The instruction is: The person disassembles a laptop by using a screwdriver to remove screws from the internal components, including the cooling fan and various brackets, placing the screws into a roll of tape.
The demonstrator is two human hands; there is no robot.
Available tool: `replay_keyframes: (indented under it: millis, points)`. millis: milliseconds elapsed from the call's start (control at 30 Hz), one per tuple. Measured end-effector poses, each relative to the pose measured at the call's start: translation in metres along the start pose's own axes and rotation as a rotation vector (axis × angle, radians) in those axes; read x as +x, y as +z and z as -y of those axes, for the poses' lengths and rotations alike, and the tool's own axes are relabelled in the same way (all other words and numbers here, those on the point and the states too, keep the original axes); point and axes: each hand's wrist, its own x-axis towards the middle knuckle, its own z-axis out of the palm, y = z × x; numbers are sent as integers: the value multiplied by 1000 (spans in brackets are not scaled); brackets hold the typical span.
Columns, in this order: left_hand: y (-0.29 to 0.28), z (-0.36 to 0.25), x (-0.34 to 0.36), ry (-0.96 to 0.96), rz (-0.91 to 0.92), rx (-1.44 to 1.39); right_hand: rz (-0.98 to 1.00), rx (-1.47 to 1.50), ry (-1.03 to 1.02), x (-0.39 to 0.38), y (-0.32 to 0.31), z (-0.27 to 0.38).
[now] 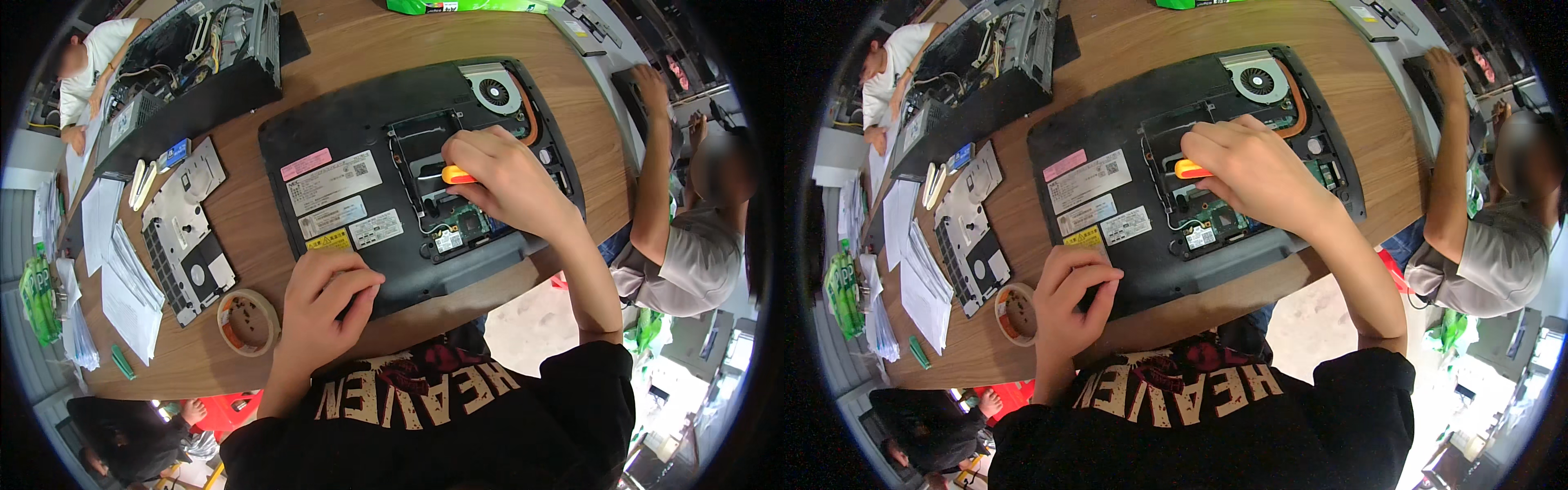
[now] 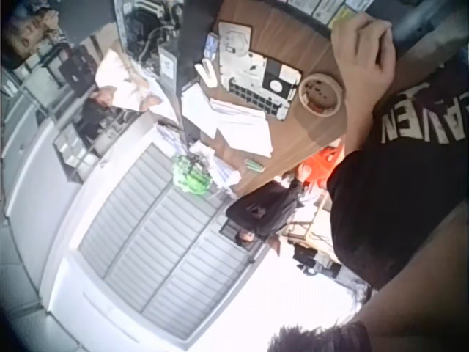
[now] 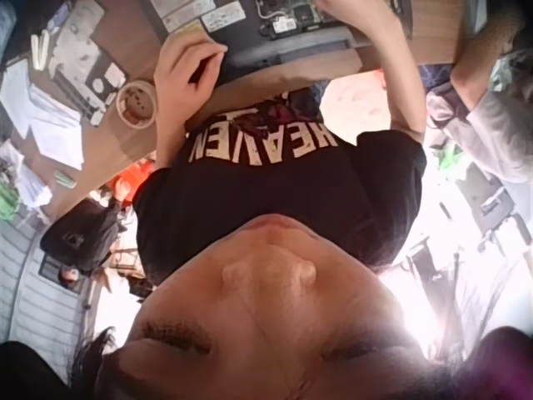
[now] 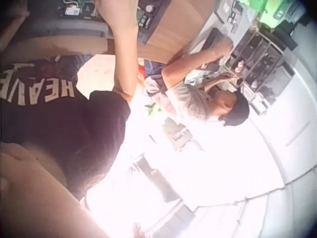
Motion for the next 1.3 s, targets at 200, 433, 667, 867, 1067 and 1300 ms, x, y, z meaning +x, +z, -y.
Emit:
replay_keyframes:
  millis: [200, 433, 667, 867, 1067, 1300]
  points:
    - [-2, 1, -3, -1, 30, -15, 55, 61, 50, 6, 1, 1]
    - [-1, 4, -2, 18, 38, -30, 100, 85, 92, 12, 2, -3]
    - [1, 5, -3, -8, 39, -29, 110, 48, 57, 14, -1, -5]
    - [-1, 8, -3, 26, 72, 2, 139, 61, 61, 14, -4, -6]
    - [1, 9, -4, 25, 87, -2, 117, 108, 13, 18, 3, 0]
    - [0, 9, -4, 19, 122, 5, 135, 53, 29, 17, 8, 3]
